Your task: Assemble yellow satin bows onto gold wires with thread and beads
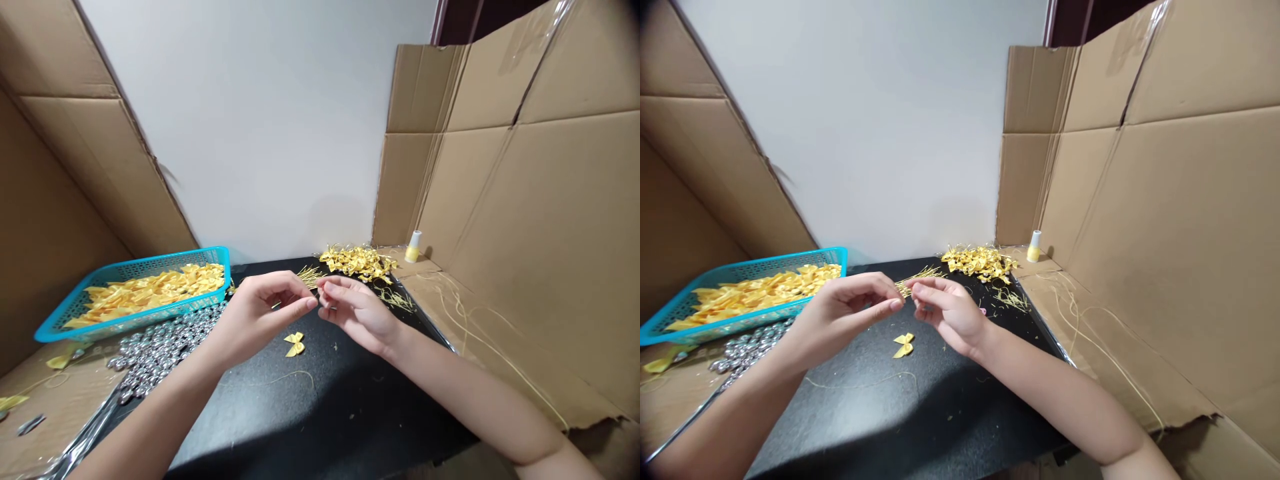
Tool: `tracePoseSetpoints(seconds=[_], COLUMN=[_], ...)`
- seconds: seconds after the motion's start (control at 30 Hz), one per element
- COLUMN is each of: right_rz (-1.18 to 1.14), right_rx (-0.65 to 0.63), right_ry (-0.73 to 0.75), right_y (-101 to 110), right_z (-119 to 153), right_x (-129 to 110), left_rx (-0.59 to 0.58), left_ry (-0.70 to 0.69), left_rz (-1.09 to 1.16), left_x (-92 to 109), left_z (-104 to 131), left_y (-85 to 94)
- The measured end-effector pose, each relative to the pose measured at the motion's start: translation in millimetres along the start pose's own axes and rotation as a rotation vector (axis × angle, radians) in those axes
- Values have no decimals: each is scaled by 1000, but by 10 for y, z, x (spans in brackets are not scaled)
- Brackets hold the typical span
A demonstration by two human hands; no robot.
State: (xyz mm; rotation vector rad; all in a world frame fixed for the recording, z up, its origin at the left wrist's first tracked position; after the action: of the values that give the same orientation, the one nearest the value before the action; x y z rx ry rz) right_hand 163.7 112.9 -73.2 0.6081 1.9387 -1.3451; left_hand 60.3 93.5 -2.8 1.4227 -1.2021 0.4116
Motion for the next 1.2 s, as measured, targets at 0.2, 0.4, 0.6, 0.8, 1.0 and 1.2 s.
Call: tracePoseSetpoints(seconds=[0.2, 0.4, 0.6, 0.8, 1.0, 1.2], right_rz=[157, 492, 863, 867, 841, 816], right_rx=[127, 50, -145, -161, -147, -135], right_ry=[278, 307, 495, 568, 575, 570], right_y=[276, 299, -84, -245, -259, -262], right_z=[-163, -232, 58, 257, 267, 289], right_x=[-454, -523, -650, -676, -683, -689], left_rx=[-301, -242, 155, 218, 224, 208], left_ry=[139, 235, 148, 80, 69, 101], left_rz=[-172, 0, 217, 270, 294, 298], left_x=[-529, -826, -373, -188, -140, -159], left_z=[-95, -202, -70, 87, 127, 125], left_y=[-488, -556, -53, -21, -26, -42])
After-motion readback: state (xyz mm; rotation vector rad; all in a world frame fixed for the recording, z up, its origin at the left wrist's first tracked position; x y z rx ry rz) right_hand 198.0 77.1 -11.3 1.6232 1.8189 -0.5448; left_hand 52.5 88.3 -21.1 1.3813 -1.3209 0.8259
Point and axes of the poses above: each hand's wrist, its own z-axis away from the middle knuckle, its own y-axis out of the back of the hand, x = y × z, the point moved 9 cm from there along -z, towards the middle knuckle, and after that the axes turned 11 degrees about y, right-handed, at the moved point
